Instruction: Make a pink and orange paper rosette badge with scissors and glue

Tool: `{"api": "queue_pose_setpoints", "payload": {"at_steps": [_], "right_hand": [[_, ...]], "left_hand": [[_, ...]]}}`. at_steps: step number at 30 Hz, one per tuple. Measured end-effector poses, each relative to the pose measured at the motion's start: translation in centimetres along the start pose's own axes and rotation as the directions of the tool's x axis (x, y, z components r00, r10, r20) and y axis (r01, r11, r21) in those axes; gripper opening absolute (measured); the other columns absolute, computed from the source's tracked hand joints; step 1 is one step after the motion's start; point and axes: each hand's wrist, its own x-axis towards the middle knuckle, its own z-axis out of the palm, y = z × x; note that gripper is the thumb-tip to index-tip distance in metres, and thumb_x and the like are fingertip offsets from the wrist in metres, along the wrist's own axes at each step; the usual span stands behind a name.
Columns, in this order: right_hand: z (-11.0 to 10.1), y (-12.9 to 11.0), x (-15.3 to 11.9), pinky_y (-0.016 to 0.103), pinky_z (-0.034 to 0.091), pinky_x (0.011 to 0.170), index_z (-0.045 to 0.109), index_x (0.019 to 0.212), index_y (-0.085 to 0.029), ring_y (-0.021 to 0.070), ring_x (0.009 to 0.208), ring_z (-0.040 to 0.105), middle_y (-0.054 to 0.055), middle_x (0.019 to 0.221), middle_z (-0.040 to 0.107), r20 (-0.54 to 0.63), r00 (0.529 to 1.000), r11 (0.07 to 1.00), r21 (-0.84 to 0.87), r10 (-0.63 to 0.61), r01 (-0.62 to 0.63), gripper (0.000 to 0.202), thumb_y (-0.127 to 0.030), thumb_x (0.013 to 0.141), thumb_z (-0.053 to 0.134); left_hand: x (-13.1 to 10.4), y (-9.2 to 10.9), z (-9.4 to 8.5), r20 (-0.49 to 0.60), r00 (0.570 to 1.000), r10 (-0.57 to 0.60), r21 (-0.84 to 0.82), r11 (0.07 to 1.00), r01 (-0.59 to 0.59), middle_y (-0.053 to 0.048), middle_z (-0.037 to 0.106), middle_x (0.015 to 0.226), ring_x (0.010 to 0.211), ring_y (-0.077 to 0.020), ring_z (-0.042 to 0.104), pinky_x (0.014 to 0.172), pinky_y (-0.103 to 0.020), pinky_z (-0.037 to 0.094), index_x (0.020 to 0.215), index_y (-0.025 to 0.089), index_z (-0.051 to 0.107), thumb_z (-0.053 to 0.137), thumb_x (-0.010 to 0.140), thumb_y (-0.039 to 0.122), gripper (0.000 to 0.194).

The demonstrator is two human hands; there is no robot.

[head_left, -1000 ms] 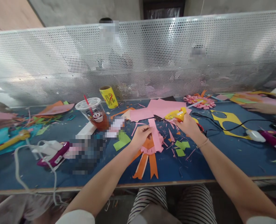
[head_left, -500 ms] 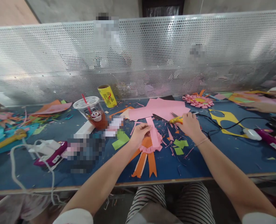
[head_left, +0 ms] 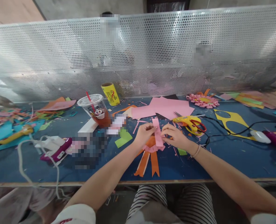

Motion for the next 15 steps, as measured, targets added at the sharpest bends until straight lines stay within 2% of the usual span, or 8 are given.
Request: {"api": "queue_pose_setpoints", "payload": {"at_steps": [4,9,15], "right_hand": [[0.2,-0.2,0.2,0.026,0.045,0.061,0.057,0.081,-0.02,0.0123,0.07,0.051,0.004,0.083,0.053,-0.071,0.994,0.994,0.08,0.084,-0.079,0.008,-0.026,0.081,0.053],[0.4,-0.5,0.6,0.024,0.04,0.055,0.054,0.071,-0.018,0.0109,0.062,0.046,0.0,0.07,0.05,-0.151,0.959,0.967,0.131,0.239,-0.221,0.012,-0.026,0.08,0.054],[0.6,-0.2,0.7,0.023,0.035,0.051,0.048,0.063,-0.018,0.0102,0.059,0.044,-0.001,0.066,0.049,-0.208,0.906,0.928,0.149,0.368,-0.342,0.017,-0.022,0.077,0.054]], "left_hand": [[-0.1,0.0,0.4,-0.02,0.998,0.053,0.109,0.993,-0.051,0.001,0.057,0.061,0.058,-0.0102,0.053,0.056,-0.022,0.045,0.064,0.013,0.061,0.068,0.059,0.026,0.016],[-0.4,0.2,0.8,0.028,1.0,0.014,0.063,0.998,-0.016,0.0,0.062,0.065,0.058,-0.0104,0.055,0.055,-0.022,0.045,0.074,0.013,0.065,0.064,0.06,0.019,0.016],[-0.7,0.4,1.1,0.045,0.999,-0.023,0.048,0.999,0.021,-0.002,0.063,0.068,0.061,-0.0111,0.058,0.057,-0.022,0.047,0.079,0.012,0.066,0.062,0.065,0.023,0.018]]}}
